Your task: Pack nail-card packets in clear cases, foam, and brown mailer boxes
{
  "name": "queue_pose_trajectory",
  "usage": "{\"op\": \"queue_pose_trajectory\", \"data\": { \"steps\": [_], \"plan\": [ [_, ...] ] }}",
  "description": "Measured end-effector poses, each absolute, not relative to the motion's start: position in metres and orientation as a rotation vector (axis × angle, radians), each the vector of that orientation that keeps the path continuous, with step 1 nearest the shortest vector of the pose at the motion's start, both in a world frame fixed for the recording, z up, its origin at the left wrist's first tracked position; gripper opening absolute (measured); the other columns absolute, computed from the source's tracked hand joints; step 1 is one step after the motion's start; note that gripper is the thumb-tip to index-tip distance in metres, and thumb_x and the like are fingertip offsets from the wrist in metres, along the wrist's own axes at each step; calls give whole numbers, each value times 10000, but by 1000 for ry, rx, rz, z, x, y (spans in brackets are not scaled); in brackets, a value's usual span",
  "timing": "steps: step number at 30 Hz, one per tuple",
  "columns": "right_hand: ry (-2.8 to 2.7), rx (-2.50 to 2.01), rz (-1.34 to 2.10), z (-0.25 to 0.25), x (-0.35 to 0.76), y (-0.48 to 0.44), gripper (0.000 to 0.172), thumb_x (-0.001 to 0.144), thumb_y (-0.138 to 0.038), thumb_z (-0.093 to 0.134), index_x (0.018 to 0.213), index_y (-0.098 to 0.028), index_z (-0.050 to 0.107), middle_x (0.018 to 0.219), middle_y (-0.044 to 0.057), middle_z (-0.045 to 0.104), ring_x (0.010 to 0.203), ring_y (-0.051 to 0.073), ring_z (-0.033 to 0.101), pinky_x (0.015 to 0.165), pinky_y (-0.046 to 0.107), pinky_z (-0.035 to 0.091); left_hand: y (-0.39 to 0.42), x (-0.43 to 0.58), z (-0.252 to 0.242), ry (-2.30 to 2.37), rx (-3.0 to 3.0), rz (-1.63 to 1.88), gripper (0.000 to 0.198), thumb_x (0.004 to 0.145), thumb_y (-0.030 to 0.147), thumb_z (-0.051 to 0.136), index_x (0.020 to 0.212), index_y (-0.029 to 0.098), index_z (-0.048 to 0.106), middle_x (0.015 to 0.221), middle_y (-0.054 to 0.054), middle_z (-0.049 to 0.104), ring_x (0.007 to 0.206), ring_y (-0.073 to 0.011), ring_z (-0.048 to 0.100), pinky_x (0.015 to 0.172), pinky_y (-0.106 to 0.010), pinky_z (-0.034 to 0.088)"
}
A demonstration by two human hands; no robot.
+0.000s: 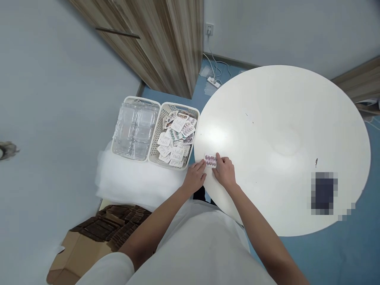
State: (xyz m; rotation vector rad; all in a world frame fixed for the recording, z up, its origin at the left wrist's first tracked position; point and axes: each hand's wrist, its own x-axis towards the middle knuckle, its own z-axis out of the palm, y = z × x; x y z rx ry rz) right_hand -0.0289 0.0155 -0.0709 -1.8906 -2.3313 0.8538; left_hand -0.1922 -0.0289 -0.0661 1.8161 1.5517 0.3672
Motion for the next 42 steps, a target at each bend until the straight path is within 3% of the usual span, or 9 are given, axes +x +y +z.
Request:
{"op": "queue_pose_trajectory", "data": {
  "steps": [11,19,31,42],
  "plan": [
    [-2260,-1836,779,-69,-17,-8,626,780,-339,454,1340,-196,214,1089,142,429,966,276,420,760,421,376,-44,-187,-63,1615,1904,262,489,810,252,428,1287,167,366,1332,-92,395,1144,-276,384,899,-421,338],
    [-2298,-1625,798,-65,4,-28,444,823,-372,412,1239,-214,404,1233,108,435,1109,257,390,896,417,344,-46,-192,-62,1659,2014,275,431,846,291,377,1262,179,388,1304,-79,424,1165,-234,378,950,-394,318],
    [-2508,-1678,670,-64,-30,-11,451,832,-306,393,1261,-170,376,1359,111,345,1160,271,319,907,407,229,-35,-179,-65,1775,2059,67,510,861,394,329,1310,154,315,1353,-98,357,1145,-270,366,884,-387,319],
    [-2494,-1703,626,-63,-41,1,454,822,-274,392,1259,-153,369,1351,117,357,1128,263,340,891,396,252,-22,-180,-67,1783,2021,83,554,848,359,337,1341,126,237,1399,-116,269,1136,-291,363,826,-394,351]
  ]
}}
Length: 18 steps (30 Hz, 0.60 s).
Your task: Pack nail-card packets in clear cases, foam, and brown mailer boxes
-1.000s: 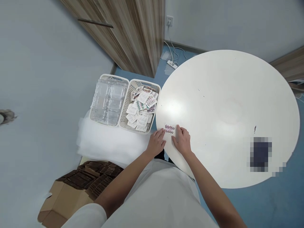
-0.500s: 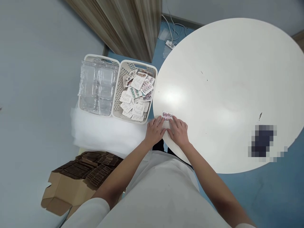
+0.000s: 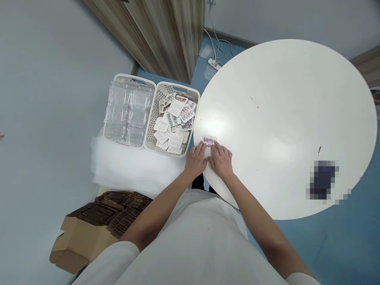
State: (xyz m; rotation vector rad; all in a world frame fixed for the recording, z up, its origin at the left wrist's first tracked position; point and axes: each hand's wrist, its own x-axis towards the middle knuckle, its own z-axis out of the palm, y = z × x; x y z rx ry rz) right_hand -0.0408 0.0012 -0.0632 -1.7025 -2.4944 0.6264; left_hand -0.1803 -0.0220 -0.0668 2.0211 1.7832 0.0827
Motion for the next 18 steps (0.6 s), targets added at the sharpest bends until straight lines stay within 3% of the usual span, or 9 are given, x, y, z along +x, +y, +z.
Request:
{"op": "queue_pose_trajectory", "data": {
  "steps": [18],
  "plan": [
    [-2448,-1750,679,-55,-39,-4,488,821,-323,407,1283,-182,336,1313,133,368,1114,275,361,880,409,300,-27,-181,-68,1763,2002,170,590,802,255,403,1346,136,210,1406,-139,237,1133,-283,371,841,-395,336]
  ]
}}
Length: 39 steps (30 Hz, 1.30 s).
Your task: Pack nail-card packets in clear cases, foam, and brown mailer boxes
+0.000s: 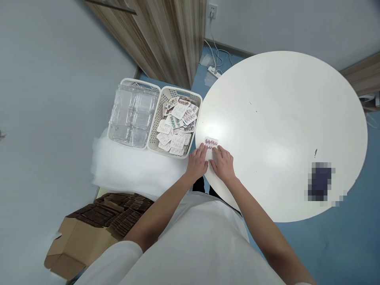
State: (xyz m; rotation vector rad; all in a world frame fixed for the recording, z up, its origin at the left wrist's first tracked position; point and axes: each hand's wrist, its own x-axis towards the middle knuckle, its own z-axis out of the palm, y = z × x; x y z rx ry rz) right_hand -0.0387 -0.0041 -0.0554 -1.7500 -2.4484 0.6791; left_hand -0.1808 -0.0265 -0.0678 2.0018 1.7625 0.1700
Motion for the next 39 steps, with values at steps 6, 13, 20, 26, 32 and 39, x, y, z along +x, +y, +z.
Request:
{"op": "queue_pose_trajectory", "data": {
  "steps": [6,13,20,26,32,39],
  "plan": [
    [-2495,-1745,674,-40,-24,-15,486,831,-311,394,1288,-164,322,1300,149,378,1094,268,407,845,398,356,-37,-183,-64,1728,2005,152,575,789,236,413,1330,136,244,1402,-150,237,1156,-291,353,833,-401,349],
    [-2636,-1646,715,-11,-2,-47,413,849,-280,359,1252,-188,366,1159,122,524,1008,220,502,895,423,309,-47,-177,-54,1667,2039,177,498,804,273,419,1278,146,330,1387,-144,265,1180,-287,334,872,-413,342],
    [-2750,-1485,584,28,28,-80,341,841,-250,375,1177,-225,428,1036,77,598,902,198,553,946,490,196,-86,-162,-6,1721,2044,202,438,793,262,459,1219,179,397,1370,-116,303,1164,-266,342,863,-391,366],
    [-2884,-1271,480,34,59,-88,308,842,-230,368,1137,-243,454,1000,65,616,883,199,574,943,489,199,-129,-149,21,1767,2034,186,417,779,245,481,1190,212,422,1359,-94,325,1178,-269,331,858,-389,366],
    [-2990,-1048,568,27,52,-89,321,844,-226,349,1143,-221,467,976,78,620,881,204,581,865,404,326,-154,-173,41,1864,1950,255,409,788,275,472,1191,225,428,1260,-86,441,1130,-253,394,866,-377,364],
    [-3019,-853,797,31,3,-86,365,834,-284,354,1170,-208,475,1032,76,601,841,191,591,726,312,431,-184,-227,62,2148,1875,262,400,778,297,477,1166,206,452,1247,-107,454,1127,-273,396,879,-413,334]
  ]
}}
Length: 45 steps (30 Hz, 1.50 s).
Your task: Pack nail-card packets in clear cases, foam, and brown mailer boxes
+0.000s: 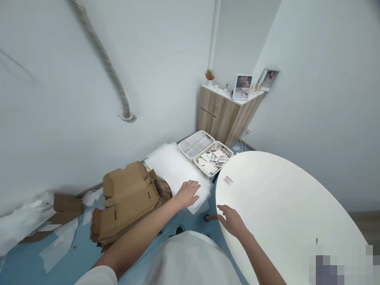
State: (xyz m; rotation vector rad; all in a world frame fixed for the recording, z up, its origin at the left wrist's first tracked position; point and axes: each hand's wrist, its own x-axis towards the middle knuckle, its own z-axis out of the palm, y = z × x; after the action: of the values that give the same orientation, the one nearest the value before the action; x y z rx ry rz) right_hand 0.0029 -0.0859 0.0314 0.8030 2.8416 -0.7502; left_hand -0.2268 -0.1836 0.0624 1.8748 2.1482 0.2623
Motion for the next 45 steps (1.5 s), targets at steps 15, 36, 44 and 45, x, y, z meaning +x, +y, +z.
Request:
{"op": "queue_pose_trajectory", "data": {
  "steps": [15,36,44,45],
  "plan": [
    [2834,632,-751,38,-133,-107,437,793,-297,452,1219,-200,448,1101,107,574,938,220,583,759,319,440,-243,-311,69,2130,1670,321,442,780,374,459,1182,190,453,1191,-96,512,1080,-266,458,877,-418,360],
    [2290,1097,-1996,4,-256,44,357,745,-383,511,1047,-204,571,1058,76,603,874,196,587,760,349,460,-74,-423,28,2095,1183,674,519,753,420,534,1212,199,436,1238,-99,479,1033,-222,526,869,-337,418],
    [1897,1487,-2530,-24,-342,71,540,661,-411,605,1162,-252,481,1298,50,429,1156,221,425,899,378,397,2,-481,-15,2099,647,1121,503,790,381,504,1254,213,404,1333,-82,396,1180,-221,415,926,-332,358],
    [1900,1501,-2527,-28,-348,73,557,663,-424,602,1177,-259,467,1325,46,393,1183,227,395,910,384,388,7,-485,-20,2088,617,1140,484,801,369,488,1253,214,409,1337,-74,394,1202,-216,390,953,-334,333]
  ]
}}
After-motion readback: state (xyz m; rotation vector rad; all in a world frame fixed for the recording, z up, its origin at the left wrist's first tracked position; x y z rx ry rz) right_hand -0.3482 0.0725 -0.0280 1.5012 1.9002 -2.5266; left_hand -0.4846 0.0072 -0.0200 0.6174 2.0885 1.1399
